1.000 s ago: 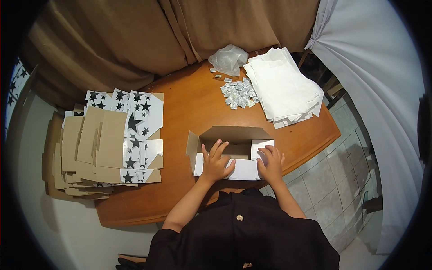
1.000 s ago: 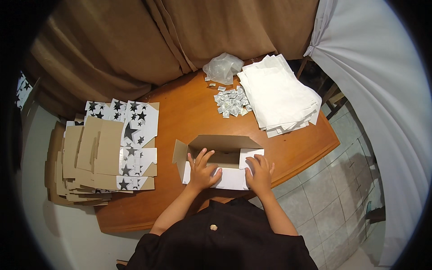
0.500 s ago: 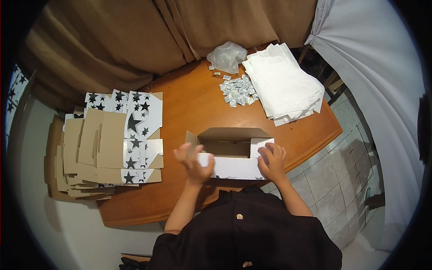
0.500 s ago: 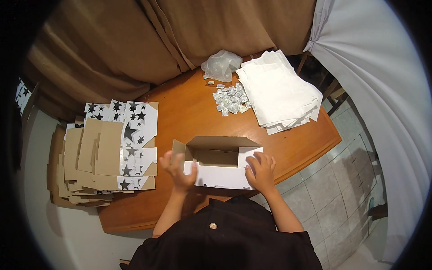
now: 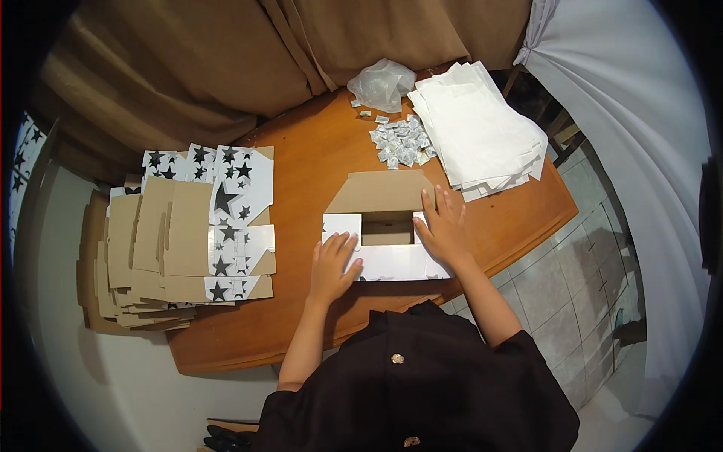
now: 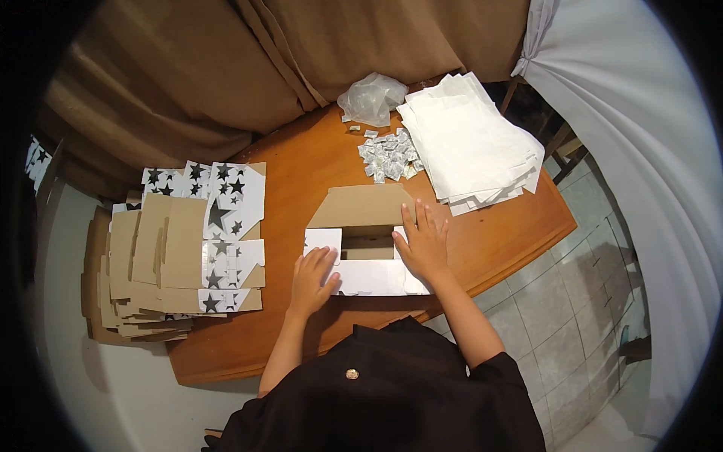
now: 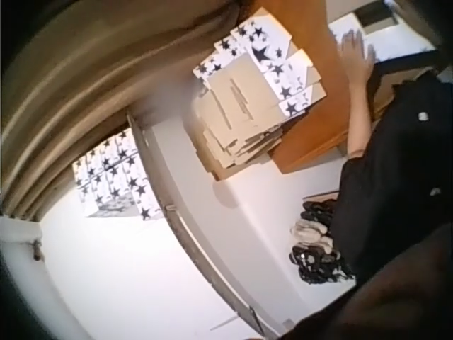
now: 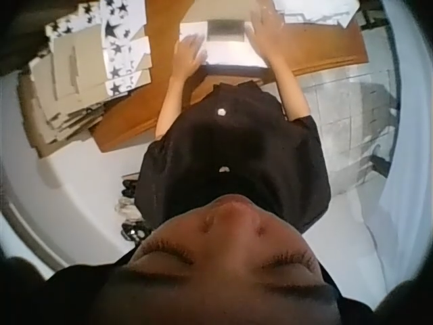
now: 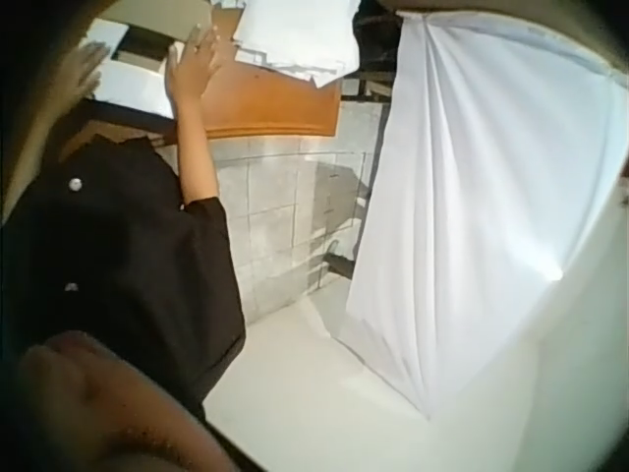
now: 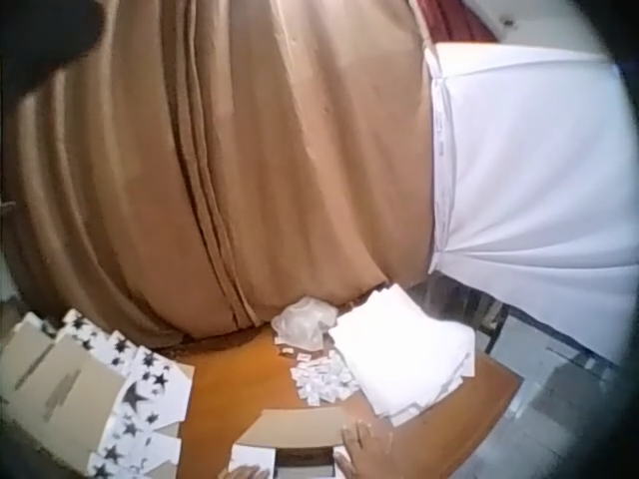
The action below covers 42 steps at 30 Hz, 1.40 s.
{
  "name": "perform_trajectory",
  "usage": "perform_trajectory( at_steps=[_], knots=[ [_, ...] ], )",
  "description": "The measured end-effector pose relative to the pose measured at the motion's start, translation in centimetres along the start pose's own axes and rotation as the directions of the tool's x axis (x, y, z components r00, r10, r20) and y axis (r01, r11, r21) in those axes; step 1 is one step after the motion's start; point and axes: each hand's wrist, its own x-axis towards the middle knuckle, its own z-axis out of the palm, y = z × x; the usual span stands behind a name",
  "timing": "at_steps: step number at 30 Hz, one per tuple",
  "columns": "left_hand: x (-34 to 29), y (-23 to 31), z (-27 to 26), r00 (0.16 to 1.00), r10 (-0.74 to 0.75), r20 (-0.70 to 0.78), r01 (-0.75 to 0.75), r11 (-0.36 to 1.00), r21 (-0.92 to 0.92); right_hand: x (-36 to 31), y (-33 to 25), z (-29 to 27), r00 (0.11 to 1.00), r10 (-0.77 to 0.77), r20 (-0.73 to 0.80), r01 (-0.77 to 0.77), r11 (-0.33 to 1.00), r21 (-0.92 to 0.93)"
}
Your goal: Folding flat cardboard pieces into shoe boxes with star patterns, inserting tissue paper, and stacking the completed boxes on a shelf.
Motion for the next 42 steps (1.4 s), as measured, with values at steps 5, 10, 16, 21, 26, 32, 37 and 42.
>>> perform_trajectory(
  at_steps=[5, 10, 16, 21, 26, 32, 37, 42],
  knots=[
    [-0.2, -0.1, 1.2, 0.999, -0.037, 0.007, 0.036, 0.997, 0.075, 0.0, -0.1, 0.1, 0.999, -0.002, 0.040, 0.004, 0.999, -0.041],
    [-0.2, 0.0, 1.4, 0.997, -0.064, 0.049, 0.055, 0.984, 0.167, -0.4, 0.2, -0.1, 0.998, -0.002, -0.056, 0.010, 0.989, 0.147],
    [-0.9, -0.8, 1.1, 0.996, -0.061, -0.058, 0.056, 0.994, -0.091, -1.3, 2.4, 1.1, 0.975, 0.020, -0.221, 0.087, 0.883, 0.462],
    [-0.9, -1.5, 1.9, 0.884, -0.277, -0.378, 0.092, 0.894, -0.439, -1.2, 3.2, 1.5, 0.984, -0.092, -0.155, 0.135, 0.945, 0.297],
    [1.5, -0.5, 0.2, 0.889, -0.320, -0.328, 0.270, 0.944, -0.191, -1.3, 0.3, -0.1, 0.971, -0.051, -0.234, 0.072, 0.994, 0.080],
    [2.3, -0.6, 1.1, 0.844, -0.527, -0.103, 0.531, 0.847, 0.015, -1.1, -0.3, -0.7, 0.991, 0.126, -0.034, -0.124, 0.990, 0.064],
    [2.2, -2.2, -0.6, 0.754, -0.655, -0.052, 0.627, 0.740, -0.242, -1.1, 2.4, -0.6, 0.908, 0.360, -0.216, -0.183, 0.801, 0.570],
    [1.1, -9.5, 1.0, 0.690, -0.605, 0.397, 0.699, 0.417, -0.581, -0.4, 6.5, -0.6, 0.867, 0.279, 0.412, -0.490, 0.627, 0.606]
  ],
)
